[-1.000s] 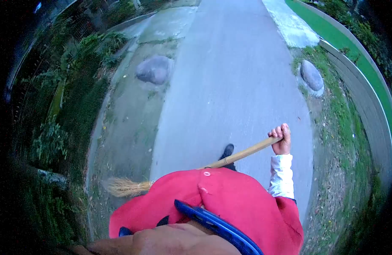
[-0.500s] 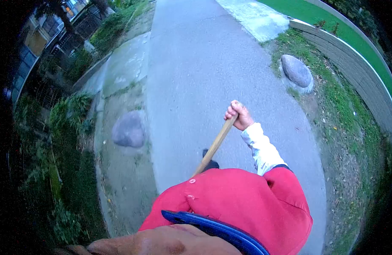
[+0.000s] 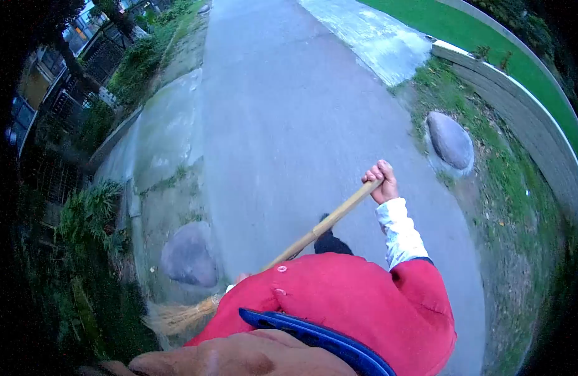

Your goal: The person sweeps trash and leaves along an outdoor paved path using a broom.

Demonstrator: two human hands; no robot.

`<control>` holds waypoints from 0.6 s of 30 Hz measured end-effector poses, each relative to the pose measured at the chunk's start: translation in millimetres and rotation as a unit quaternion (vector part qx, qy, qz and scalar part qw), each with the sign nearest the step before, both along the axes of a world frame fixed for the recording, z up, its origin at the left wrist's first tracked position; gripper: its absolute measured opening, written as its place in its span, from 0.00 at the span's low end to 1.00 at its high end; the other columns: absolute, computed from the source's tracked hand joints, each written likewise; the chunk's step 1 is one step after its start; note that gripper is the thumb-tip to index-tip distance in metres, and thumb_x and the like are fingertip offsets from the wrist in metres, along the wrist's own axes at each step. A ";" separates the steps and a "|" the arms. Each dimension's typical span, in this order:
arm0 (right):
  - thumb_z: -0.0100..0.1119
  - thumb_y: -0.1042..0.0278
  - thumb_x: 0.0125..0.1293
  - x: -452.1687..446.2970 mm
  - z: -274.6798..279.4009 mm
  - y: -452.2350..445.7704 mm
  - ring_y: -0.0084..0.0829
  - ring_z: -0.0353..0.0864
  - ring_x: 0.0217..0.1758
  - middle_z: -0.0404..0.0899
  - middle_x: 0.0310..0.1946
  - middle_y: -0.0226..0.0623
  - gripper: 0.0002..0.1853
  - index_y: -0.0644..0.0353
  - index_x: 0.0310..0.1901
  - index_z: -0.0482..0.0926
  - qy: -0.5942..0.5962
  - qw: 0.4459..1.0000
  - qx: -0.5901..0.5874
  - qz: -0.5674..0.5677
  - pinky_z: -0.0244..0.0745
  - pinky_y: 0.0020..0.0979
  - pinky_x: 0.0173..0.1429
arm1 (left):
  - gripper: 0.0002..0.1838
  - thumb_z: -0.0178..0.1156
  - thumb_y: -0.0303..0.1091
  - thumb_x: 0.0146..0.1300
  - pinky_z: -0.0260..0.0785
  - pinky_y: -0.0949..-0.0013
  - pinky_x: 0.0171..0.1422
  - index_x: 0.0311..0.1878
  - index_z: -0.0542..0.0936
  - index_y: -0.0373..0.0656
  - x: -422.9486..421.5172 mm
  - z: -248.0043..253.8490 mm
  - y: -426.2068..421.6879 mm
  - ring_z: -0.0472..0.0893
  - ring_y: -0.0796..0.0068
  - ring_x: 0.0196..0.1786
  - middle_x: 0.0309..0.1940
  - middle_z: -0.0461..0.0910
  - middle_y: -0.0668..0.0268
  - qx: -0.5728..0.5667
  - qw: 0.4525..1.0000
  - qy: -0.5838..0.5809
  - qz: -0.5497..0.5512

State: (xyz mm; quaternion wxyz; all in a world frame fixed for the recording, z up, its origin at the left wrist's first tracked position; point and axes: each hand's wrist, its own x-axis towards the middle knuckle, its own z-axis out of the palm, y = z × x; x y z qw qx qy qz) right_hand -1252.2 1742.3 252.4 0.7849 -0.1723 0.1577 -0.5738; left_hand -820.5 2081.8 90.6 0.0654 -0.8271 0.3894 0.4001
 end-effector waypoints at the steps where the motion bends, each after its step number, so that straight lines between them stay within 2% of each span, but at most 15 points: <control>1: 0.51 0.62 0.64 8.6 -10.1 -32.2 0.20 0.63 0.23 0.57 0.15 0.19 0.09 0.48 0.27 0.65 -0.015 1.000 -0.006 -0.009 0.69 0.34 0.40 | 0.22 0.58 0.53 0.51 0.68 0.54 0.53 0.45 0.79 0.51 12.3 -1.5 -40.0 0.76 0.52 0.49 0.44 0.77 0.52 -0.003 1.000 -0.001 0.000; 4: 0.50 0.62 0.65 36.9 -31.2 -134.4 0.20 0.62 0.23 0.57 0.15 0.20 0.09 0.48 0.27 0.65 -0.039 0.998 0.015 -0.036 0.68 0.33 0.39 | 0.22 0.58 0.52 0.51 0.68 0.54 0.53 0.45 0.79 0.51 44.1 -1.7 -146.0 0.76 0.52 0.49 0.44 0.77 0.52 -0.008 1.000 -0.003 0.011; 8: 0.50 0.62 0.64 92.2 -14.1 -293.7 0.21 0.61 0.23 0.56 0.15 0.20 0.09 0.47 0.28 0.65 0.000 1.000 0.009 -0.028 0.68 0.33 0.39 | 0.22 0.58 0.52 0.51 0.68 0.55 0.53 0.45 0.79 0.51 87.8 12.0 -247.1 0.76 0.52 0.49 0.44 0.77 0.52 0.013 0.999 -0.004 0.038; 13: 0.52 0.59 0.64 180.0 28.7 -467.7 0.22 0.65 0.25 0.58 0.16 0.21 0.09 0.48 0.30 0.65 0.038 0.996 -0.042 0.063 0.68 0.35 0.40 | 0.22 0.58 0.52 0.51 0.68 0.55 0.53 0.45 0.79 0.51 140.9 22.7 -357.2 0.76 0.52 0.49 0.44 0.77 0.52 0.036 0.996 0.002 0.081; 16: 0.52 0.59 0.64 228.9 34.0 -560.0 0.21 0.63 0.25 0.57 0.16 0.20 0.09 0.48 0.30 0.64 0.048 0.985 -0.108 0.128 0.66 0.34 0.40 | 0.22 0.58 0.52 0.51 0.68 0.55 0.53 0.45 0.79 0.51 175.2 8.9 -436.1 0.76 0.52 0.49 0.44 0.77 0.52 0.046 0.994 0.004 0.095; 18: 0.52 0.59 0.64 257.4 30.4 -622.1 0.22 0.64 0.25 0.57 0.16 0.20 0.09 0.48 0.30 0.64 0.047 0.985 -0.103 0.127 0.67 0.35 0.40 | 0.22 0.58 0.52 0.51 0.68 0.55 0.53 0.45 0.79 0.51 203.6 -1.8 -492.2 0.76 0.52 0.49 0.44 0.77 0.52 0.050 0.994 0.007 0.100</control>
